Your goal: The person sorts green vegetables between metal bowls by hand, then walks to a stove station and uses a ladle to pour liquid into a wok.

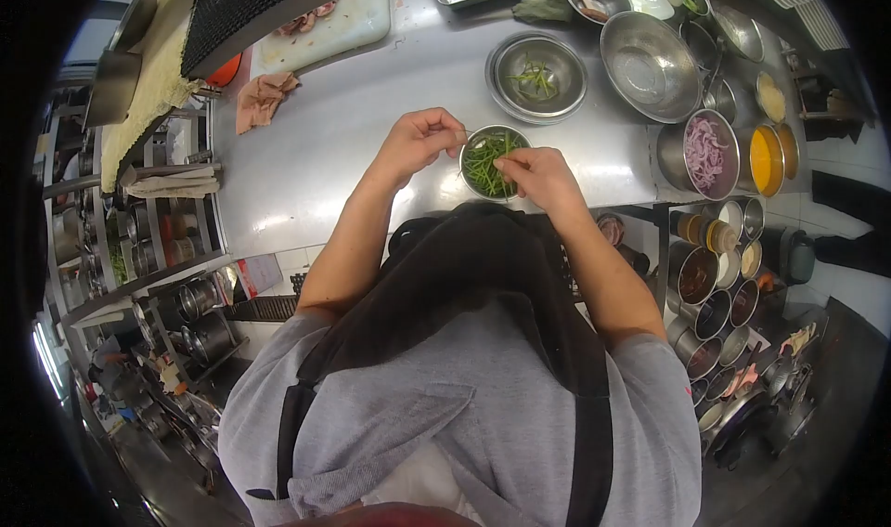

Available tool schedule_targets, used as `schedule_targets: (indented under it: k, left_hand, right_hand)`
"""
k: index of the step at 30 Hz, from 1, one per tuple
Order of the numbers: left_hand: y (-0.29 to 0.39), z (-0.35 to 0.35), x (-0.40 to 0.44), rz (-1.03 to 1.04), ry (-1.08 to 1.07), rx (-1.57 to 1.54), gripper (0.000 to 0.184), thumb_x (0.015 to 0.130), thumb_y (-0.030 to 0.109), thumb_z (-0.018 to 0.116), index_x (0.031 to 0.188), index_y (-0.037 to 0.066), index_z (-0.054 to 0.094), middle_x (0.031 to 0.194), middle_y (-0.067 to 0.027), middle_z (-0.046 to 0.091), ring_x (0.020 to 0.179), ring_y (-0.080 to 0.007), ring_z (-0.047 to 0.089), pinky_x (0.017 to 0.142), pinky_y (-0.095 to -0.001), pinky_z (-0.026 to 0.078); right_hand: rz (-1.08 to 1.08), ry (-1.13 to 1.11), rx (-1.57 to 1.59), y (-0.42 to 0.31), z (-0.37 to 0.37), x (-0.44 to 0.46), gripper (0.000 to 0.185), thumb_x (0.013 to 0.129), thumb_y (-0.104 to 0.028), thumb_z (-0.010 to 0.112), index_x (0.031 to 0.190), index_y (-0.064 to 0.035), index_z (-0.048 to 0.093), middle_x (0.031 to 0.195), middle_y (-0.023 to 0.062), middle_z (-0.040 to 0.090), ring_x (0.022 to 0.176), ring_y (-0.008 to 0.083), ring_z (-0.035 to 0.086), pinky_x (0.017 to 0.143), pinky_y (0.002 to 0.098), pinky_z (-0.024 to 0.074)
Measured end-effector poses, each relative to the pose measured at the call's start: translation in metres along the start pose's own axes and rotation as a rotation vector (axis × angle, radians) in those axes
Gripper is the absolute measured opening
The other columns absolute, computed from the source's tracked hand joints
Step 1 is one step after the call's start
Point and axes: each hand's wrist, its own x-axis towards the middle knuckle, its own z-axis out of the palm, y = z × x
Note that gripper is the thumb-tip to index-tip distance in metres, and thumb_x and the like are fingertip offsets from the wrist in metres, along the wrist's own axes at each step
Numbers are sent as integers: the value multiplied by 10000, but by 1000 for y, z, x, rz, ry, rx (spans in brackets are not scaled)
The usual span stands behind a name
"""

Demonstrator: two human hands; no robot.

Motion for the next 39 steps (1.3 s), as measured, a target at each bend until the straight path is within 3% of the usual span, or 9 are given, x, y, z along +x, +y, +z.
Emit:
schedule_targets:
  k: [3,6,11,23,25,27,30,33,39]
  left_hand:
    - [-2,-2,0,25,10,-19,68,839,99,666,892,61,684,740,-7,641,604,-33,507,496,-190,304]
    - [-2,-2,0,36,24,-18,66,837,94,663,890,60,684,744,-6,641,608,-35,513,494,-184,301]
    - [12,-2,5,48,21,16,64,826,82,669,879,48,681,755,-4,645,654,-40,553,499,-185,315]
    - [53,17,72,146,-34,121,78,830,122,687,871,56,676,768,12,637,663,-21,538,502,-176,294]
    - [42,16,97,144,10,190,193,823,174,687,948,28,700,829,-72,697,710,-133,639,539,-258,437]
    - [15,10,117,186,178,1240,328,813,226,667,1063,16,698,972,-179,710,859,-306,686,728,-397,539]
    - [-12,-8,113,24,203,1160,401,806,261,644,1137,38,680,1092,-226,660,999,-401,632,915,-461,496]
    - [-45,-33,80,152,248,1208,382,805,246,644,1116,29,686,1035,-201,689,932,-361,666,843,-434,525]
    - [-61,-40,-5,-273,-101,584,339,814,237,697,1058,2,689,875,-94,702,757,-155,654,675,-307,511]
  right_hand:
    - [50,-8,88,8,0,4,245,903,-216,668,885,21,727,673,17,651,489,63,505,459,228,393]
    - [83,-1,91,12,0,4,257,875,-237,672,871,18,710,652,119,643,510,167,577,522,312,466]
    - [-307,171,-471,18,7,0,267,852,-197,680,1035,-3,694,790,175,678,697,323,643,668,390,504]
    - [-156,187,-251,1,-1,-17,305,860,-215,677,1081,-5,688,832,172,693,725,312,651,697,377,509]
    - [-178,203,-260,7,3,-19,308,862,-212,679,1090,-6,687,815,153,694,659,256,623,655,349,500]
    - [-198,221,-270,13,3,-23,310,864,-209,680,1099,-6,687,798,134,695,594,200,595,613,320,491]
    - [-190,233,-213,21,-5,-32,297,866,-206,681,1088,-9,690,795,125,697,571,170,586,585,314,488]
    - [10,243,-123,40,-15,-46,273,864,-231,677,1059,-43,705,793,147,696,663,245,641,665,357,510]
    - [101,276,-123,70,-20,-47,266,869,-250,689,1050,-57,715,752,120,666,638,195,597,643,325,495]
